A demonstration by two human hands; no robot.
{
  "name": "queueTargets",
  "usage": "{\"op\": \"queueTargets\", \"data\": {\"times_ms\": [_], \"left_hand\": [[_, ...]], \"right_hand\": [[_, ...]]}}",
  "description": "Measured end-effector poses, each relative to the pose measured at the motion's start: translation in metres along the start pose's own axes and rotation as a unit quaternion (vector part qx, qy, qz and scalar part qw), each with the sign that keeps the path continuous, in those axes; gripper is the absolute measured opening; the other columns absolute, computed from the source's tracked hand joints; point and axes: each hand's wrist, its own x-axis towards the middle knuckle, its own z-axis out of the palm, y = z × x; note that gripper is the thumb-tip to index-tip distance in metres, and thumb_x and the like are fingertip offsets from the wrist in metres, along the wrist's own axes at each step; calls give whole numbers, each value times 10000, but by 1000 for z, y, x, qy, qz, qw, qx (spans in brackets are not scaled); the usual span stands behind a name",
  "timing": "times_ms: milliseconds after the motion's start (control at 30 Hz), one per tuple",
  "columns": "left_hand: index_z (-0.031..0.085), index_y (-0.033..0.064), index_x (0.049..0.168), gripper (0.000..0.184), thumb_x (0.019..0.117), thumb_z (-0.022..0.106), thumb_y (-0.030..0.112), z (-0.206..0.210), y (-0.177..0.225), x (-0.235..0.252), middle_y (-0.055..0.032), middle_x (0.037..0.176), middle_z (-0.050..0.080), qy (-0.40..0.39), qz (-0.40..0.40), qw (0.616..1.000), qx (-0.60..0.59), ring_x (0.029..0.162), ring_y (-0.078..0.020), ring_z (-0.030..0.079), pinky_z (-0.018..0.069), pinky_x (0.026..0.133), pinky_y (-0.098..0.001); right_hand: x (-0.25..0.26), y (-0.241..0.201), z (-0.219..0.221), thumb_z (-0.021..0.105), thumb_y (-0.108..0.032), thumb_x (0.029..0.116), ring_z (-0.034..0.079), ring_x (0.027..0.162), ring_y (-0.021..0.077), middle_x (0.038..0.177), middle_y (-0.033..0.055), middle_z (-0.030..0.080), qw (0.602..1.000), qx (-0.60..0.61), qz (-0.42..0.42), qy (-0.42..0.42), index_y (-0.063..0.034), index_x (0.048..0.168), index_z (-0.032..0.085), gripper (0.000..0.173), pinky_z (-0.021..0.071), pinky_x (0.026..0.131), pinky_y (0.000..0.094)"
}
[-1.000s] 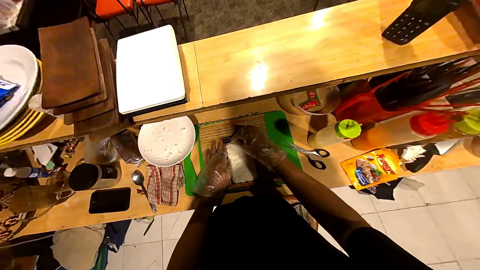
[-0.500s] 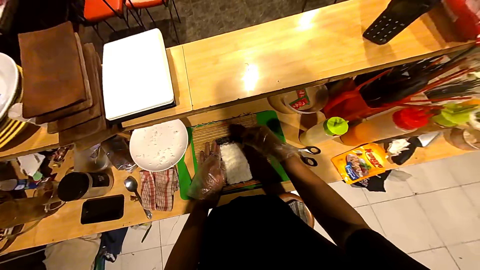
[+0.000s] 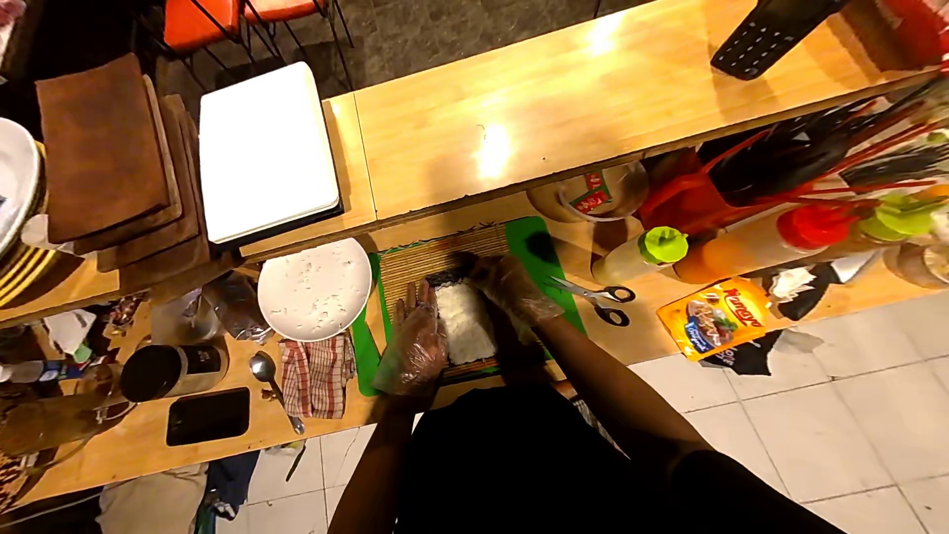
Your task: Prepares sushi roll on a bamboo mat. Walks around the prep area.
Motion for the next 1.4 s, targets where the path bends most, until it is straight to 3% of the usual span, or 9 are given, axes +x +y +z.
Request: {"op": "queueTargets", "data": {"times_ms": [200, 333, 400, 533, 633, 767, 1000, 1133, 1400], "left_hand": [[391, 84, 1577, 577, 1057, 333, 328, -2, 0, 1, -62, 1687, 270, -13, -4, 1000, -1, 1587, -252, 125, 116, 1290, -522], [372, 88, 1586, 578, 1061, 328, 326, -2, 1, 0, -56, 1688, 267, -8, -4, 1000, 2, 1586, -235, 131, 115, 1292, -517], [350, 88, 1596, 587, 1059, 332, 325, -2, 0, 0, -58, 1695, 248, -8, 1, 1000, 0, 1589, -235, 115, 105, 1291, -526], [338, 91, 1601, 592, 1060, 328, 332, -4, 0, 1, -56, 1702, 225, -28, -6, 1000, 9, 1592, -236, 87, 93, 1288, -530], [340, 96, 1601, 585, 1061, 335, 319, -6, 2, 1, -55, 1694, 251, -21, -10, 1000, 4, 1588, -237, 119, 110, 1289, -516], [378, 87, 1584, 575, 1061, 344, 323, -4, 3, 1, -63, 1682, 282, -5, -10, 1000, -6, 1584, -244, 144, 130, 1287, -520], [366, 89, 1589, 575, 1068, 330, 329, -2, 1, 1, -51, 1693, 252, -10, -7, 1000, -3, 1587, -231, 127, 110, 1289, -524], [368, 94, 1589, 578, 1064, 321, 332, -2, 0, 1, -49, 1698, 238, -14, -8, 1000, 9, 1588, -241, 115, 117, 1288, -518], [372, 94, 1587, 575, 1065, 323, 329, -1, 1, 1, -49, 1696, 244, -10, -9, 1000, 12, 1589, -232, 114, 114, 1290, -516]], "right_hand": [[5, 0, -5, 658, -113, 968, 704, 942, 287, 1024, 127, 734, 1000, -15, -7, -16, -107, 1035, 763, 125, 577, 853, 531], [8, -1, 0, 737, -240, 929, 679, 1049, 263, 1118, 98, 711, 996, -49, -73, -9, -143, 1087, 766, 187, 565, 928, 502], [7, 6, 10, 733, -149, 913, 673, 1037, 279, 1092, 118, 705, 993, -38, -113, 2, -109, 1007, 766, 107, 563, 918, 505], [3, 14, 22, 685, -62, 926, 686, 1009, 281, 1079, 130, 704, 986, -52, -154, 41, -97, 1012, 770, 126, 576, 902, 482], [4, 7, 13, 654, -77, 954, 683, 1042, 288, 1105, 131, 709, 990, -60, -127, 14, -100, 1040, 770, 147, 563, 935, 491], [1, 7, -15, 650, -143, 994, 706, 1031, 242, 1154, 99, 734, 998, 41, -43, -17, -134, 1241, 726, 258, 573, 932, 483], [-5, 5, -2, 725, -116, 924, 711, 976, 287, 1063, 133, 739, 1000, 15, 4, -15, -77, 1081, 752, 164, 576, 900, 524], [-9, -3, -10, 710, -138, 950, 708, 995, 304, 1097, 149, 732, 1000, 8, 20, -11, -77, 1133, 741, 195, 571, 904, 527], [-4, 8, 12, 682, -83, 947, 693, 1005, 305, 1064, 140, 720, 996, -31, -72, 34, -88, 1024, 767, 115, 568, 912, 523]]}}
